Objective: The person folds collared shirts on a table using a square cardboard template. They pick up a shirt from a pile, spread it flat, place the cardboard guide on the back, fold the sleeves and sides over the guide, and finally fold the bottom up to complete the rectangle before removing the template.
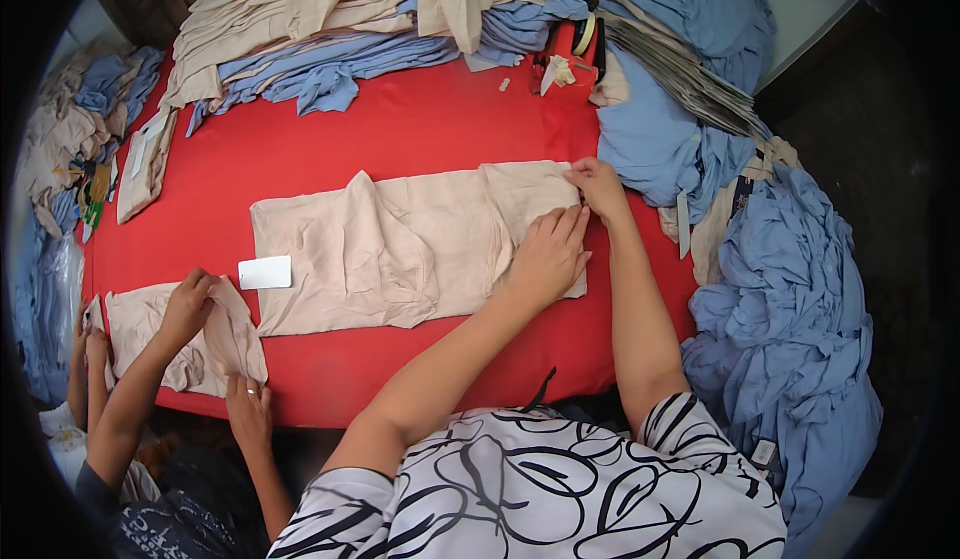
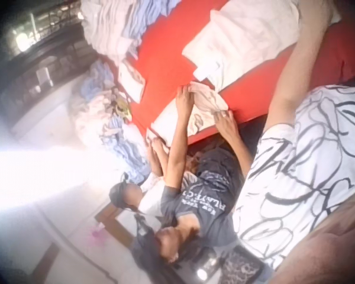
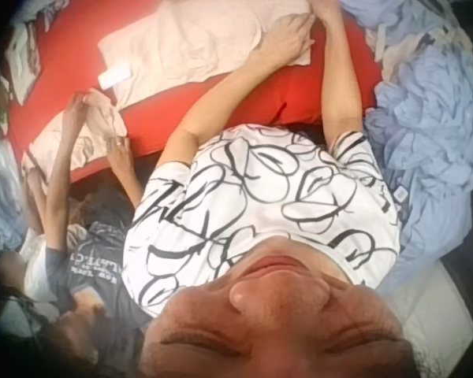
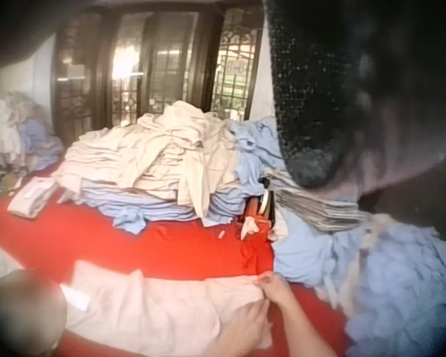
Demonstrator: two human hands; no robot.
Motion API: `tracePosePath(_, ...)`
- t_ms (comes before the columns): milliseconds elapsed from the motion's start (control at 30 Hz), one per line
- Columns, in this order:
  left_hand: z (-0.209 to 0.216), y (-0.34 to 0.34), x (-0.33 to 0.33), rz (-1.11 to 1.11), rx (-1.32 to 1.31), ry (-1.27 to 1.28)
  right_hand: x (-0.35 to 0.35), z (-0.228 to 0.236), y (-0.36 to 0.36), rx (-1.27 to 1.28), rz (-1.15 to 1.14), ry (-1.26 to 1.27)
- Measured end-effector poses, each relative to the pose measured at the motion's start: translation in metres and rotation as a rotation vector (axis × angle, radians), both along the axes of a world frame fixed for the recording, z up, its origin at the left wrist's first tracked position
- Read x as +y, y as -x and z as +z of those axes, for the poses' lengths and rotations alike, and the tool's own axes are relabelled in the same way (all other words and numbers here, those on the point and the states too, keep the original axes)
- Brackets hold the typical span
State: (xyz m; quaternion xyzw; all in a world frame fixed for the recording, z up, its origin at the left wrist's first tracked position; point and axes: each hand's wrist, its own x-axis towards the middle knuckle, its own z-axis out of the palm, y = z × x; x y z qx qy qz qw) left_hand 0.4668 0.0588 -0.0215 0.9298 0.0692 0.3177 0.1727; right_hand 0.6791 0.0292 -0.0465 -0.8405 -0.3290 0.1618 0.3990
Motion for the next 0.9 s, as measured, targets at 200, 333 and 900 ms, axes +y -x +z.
tracePosePath(200,-0.022,0.004,0.001,-0.143,0.033,0.025,0.0,0.009,-0.004,-0.182,0.018,-0.101)
tracePosePath(333,0.005,-0.015,0.006,-0.055,0.053,0.438,-0.063,0.015,0.026,0.069,-0.047,-0.018)
tracePosePath(900,0.072,-0.076,0.086,-0.508,0.596,-0.188,-0.1,0.079,0.09,-0.086,0.159,0.253)
